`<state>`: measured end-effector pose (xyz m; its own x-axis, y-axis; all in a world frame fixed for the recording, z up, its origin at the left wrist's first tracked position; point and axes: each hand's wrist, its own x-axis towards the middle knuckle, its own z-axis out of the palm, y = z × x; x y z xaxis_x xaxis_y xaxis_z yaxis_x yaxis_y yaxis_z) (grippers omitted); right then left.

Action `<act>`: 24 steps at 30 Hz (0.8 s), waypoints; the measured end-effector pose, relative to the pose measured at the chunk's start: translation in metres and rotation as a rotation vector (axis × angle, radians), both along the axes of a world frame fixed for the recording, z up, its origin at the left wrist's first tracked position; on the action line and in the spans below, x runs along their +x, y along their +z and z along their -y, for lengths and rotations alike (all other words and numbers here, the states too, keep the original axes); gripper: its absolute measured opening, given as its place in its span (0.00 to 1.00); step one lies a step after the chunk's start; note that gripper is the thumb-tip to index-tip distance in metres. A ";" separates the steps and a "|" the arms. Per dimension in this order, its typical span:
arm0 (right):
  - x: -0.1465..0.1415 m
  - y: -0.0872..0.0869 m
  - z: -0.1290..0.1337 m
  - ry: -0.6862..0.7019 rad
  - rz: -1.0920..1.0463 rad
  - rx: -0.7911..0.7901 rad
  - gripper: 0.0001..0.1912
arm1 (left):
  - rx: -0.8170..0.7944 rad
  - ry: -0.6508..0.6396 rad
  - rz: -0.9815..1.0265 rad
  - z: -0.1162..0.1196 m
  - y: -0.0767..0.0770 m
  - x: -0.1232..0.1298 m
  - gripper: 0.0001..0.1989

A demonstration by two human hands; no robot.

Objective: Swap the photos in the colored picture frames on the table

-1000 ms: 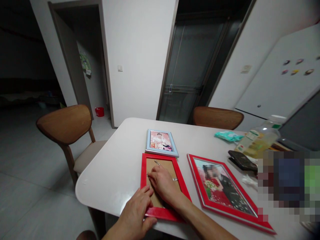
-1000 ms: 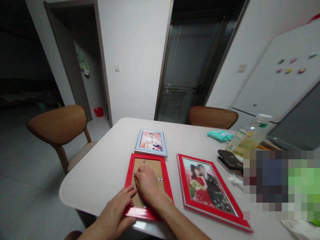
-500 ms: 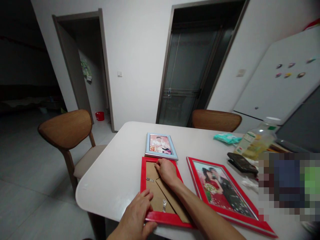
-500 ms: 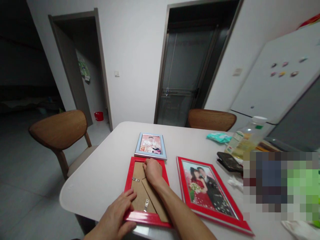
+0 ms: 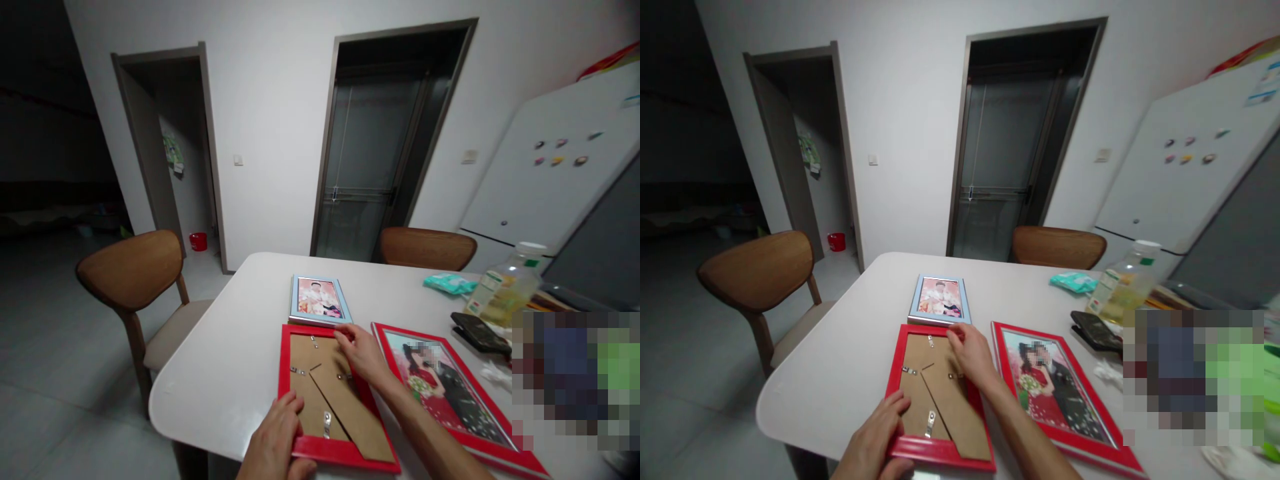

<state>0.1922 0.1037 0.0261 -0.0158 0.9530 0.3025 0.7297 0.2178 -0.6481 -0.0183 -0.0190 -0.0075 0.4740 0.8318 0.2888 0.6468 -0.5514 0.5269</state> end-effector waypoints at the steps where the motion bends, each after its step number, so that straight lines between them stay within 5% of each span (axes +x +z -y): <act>1: 0.010 0.001 0.008 -0.022 -0.080 -0.004 0.18 | 0.026 0.000 0.043 0.001 0.000 -0.003 0.20; 5: 0.026 -0.002 0.053 -0.105 -0.738 -0.157 0.22 | 0.033 0.053 0.355 0.010 0.006 -0.003 0.14; 10: -0.025 -0.010 0.103 0.181 -1.345 -0.538 0.19 | -0.275 0.082 0.998 0.028 0.022 0.033 0.14; 13: -0.046 -0.008 0.109 0.124 -1.594 -0.522 0.14 | -0.396 0.021 1.166 0.035 0.033 0.057 0.15; 16: -0.033 -0.002 0.104 0.027 -1.674 -0.358 0.11 | -0.362 -0.012 1.172 0.034 0.047 0.074 0.19; 20: 0.023 0.008 0.097 -0.051 -1.556 -0.240 0.22 | -0.379 -0.075 1.199 0.022 0.069 0.088 0.34; 24: 0.093 0.014 0.088 -0.155 -1.274 -0.293 0.29 | -0.484 -0.123 1.092 0.004 0.064 0.109 0.30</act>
<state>0.2853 0.0156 0.0400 0.2396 0.9516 -0.1924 -0.4196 -0.0772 -0.9044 0.0910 -0.0231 0.0568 0.2571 0.9313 0.2580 -0.3139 -0.1720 0.9337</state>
